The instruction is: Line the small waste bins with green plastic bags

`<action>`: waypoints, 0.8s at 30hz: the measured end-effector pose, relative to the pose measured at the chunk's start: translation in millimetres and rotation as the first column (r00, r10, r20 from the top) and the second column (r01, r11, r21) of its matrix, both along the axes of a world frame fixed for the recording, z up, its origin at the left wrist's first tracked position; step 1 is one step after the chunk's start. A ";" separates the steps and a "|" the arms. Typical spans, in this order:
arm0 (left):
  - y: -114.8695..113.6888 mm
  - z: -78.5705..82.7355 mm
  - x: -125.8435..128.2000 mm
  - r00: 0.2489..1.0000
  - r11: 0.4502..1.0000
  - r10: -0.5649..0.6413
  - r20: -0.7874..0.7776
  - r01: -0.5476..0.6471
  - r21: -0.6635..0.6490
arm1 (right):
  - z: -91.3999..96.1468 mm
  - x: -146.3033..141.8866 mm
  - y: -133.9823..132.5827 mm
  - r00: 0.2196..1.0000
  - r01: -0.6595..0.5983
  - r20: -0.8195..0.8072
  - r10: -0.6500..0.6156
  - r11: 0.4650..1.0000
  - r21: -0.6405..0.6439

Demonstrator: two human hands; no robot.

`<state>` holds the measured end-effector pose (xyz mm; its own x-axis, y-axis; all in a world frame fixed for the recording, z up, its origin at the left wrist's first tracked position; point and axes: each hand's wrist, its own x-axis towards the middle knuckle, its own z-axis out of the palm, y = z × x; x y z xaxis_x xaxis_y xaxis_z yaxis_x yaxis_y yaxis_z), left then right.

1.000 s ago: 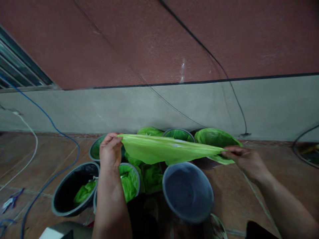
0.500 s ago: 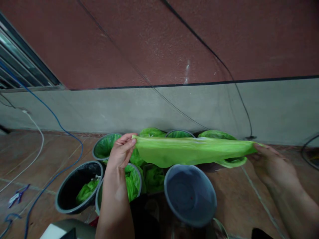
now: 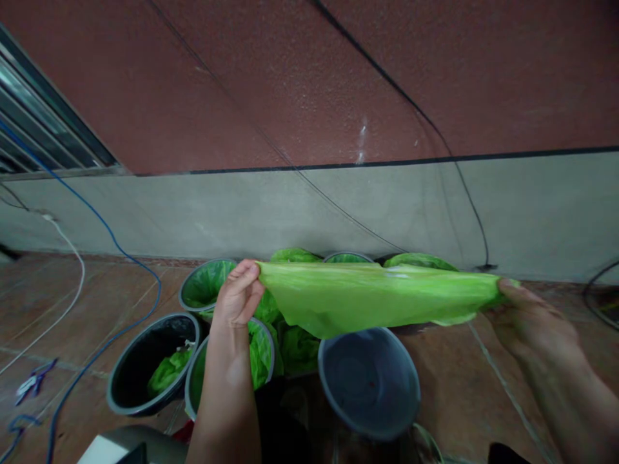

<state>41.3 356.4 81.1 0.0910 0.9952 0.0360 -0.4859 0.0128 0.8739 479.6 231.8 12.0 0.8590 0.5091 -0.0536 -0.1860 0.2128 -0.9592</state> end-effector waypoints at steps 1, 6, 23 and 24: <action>0.5 0.1 1.5 1.000 1.000 0.005 -0.008 -0.005 0.011 | 2.2 -2.0 0.2 0.998 -0.002 -0.058 0.003 1.000 0.006; 7.4 -6.0 14.1 0.970 0.968 0.212 -0.120 -0.192 0.159 | 21.2 -24.6 0.2 0.997 0.072 0.038 -0.073 0.997 0.009; 16.3 -19.9 19.3 0.542 0.708 0.706 -0.456 -0.508 0.491 | 25.6 -22.6 -19.9 0.827 -0.039 0.524 0.203 0.951 -0.306; 18.8 -23.1 17.9 0.560 0.706 0.708 -0.431 -0.537 0.462 | 26.4 -24.6 -19.8 0.841 -0.042 0.506 0.189 0.957 -0.287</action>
<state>59.2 375.2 58.0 -0.4612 0.7659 0.4481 0.2725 -0.3583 0.8929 455.0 212.0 38.4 0.7302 0.6378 0.2451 0.3514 -0.0428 -0.9352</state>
